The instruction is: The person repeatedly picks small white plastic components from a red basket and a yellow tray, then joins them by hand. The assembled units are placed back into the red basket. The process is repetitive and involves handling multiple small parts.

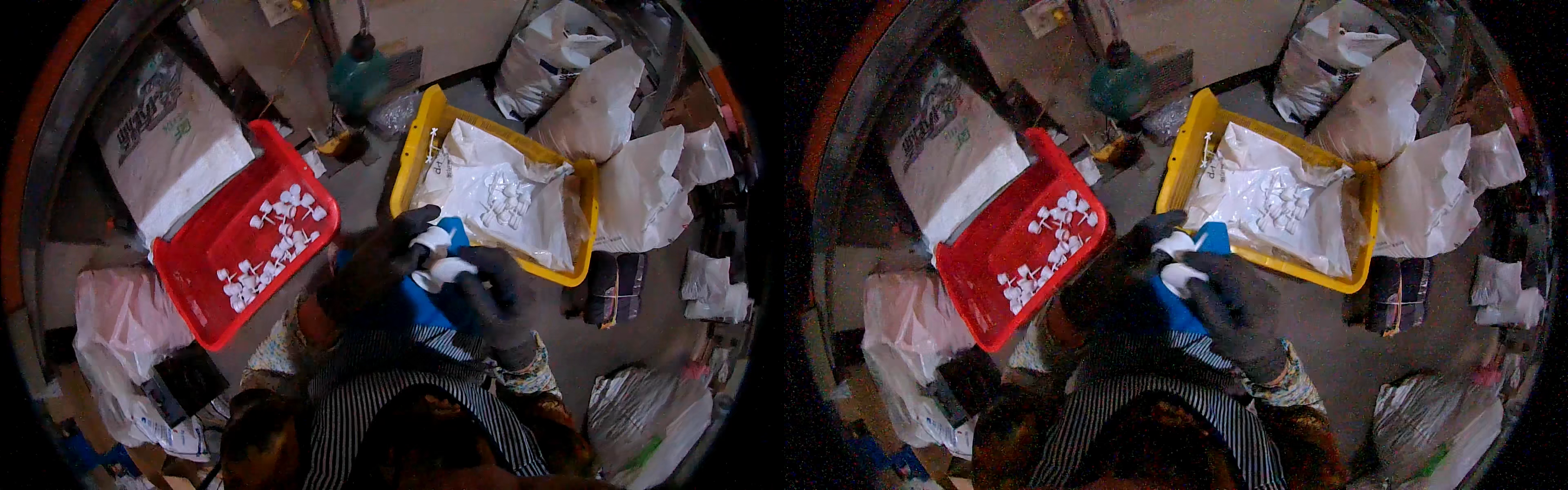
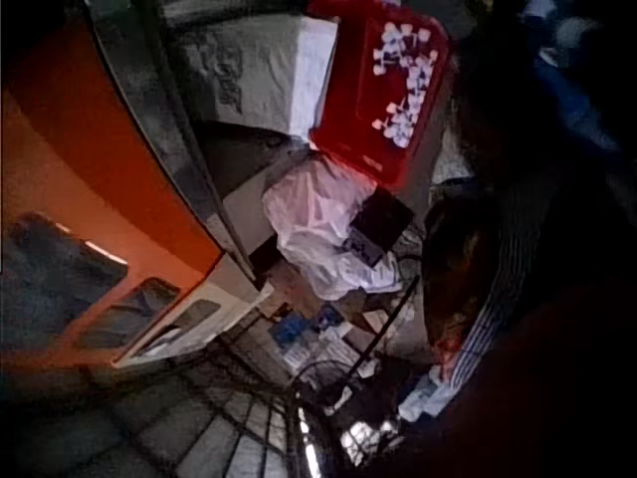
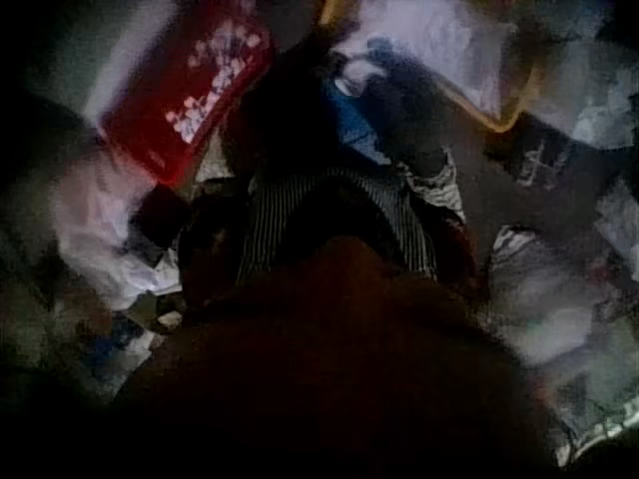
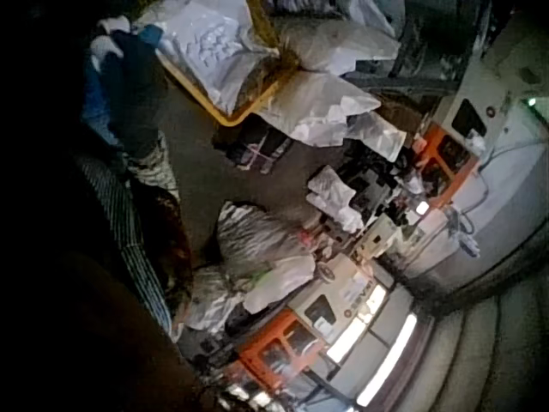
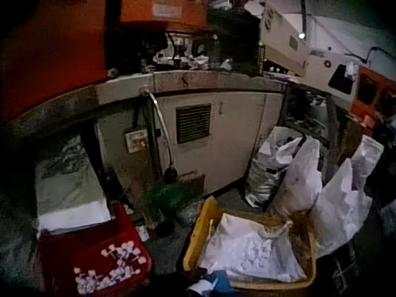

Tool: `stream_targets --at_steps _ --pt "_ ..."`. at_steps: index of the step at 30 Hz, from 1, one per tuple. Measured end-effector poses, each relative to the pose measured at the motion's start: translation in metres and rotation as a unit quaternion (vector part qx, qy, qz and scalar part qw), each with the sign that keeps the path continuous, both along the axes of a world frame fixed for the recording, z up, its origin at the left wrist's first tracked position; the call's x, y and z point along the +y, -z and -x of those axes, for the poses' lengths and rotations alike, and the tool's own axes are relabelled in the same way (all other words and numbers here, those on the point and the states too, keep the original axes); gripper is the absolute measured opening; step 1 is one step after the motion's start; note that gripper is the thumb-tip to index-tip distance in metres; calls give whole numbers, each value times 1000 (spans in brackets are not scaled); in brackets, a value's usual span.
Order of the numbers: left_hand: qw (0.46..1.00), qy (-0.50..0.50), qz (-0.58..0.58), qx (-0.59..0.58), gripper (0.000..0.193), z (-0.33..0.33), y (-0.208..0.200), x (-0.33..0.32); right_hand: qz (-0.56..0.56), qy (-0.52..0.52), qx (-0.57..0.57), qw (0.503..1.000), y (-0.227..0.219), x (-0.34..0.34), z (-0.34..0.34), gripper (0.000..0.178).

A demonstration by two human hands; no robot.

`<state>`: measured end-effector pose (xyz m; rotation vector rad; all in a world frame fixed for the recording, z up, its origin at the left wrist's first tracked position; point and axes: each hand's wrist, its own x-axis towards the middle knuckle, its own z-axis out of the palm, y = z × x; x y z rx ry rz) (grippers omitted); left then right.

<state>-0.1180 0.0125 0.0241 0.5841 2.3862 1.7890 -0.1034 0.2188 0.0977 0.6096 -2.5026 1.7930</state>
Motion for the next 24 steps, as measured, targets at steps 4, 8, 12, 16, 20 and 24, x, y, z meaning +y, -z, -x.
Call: stream_targets --at_steps 4,8,12,16,20,24 --pt "991 35 -93 -87 61 -22 -5 7 -81 36 7 996 12 -10 -3 23" --pt "973 63 -162 -154 56 -29 17 7 -84 25 29 996 23 -3 -6 24" --pt "980 75 -144 -117 55 -34 7 14 -78 36 4 996 36 -2 -9 21" --pt "991 66 -114 -32 57 -37 25 19 -98 57 13 993 40 -3 -13 19" --pt "998 39 -50 -11 59 -38 19 21 -98 67 9 993 39 -4 -15 18" --pt "992 -29 -73 -96 56 -43 -6 28 -22 70 -16 997 52 -1 -12 19"
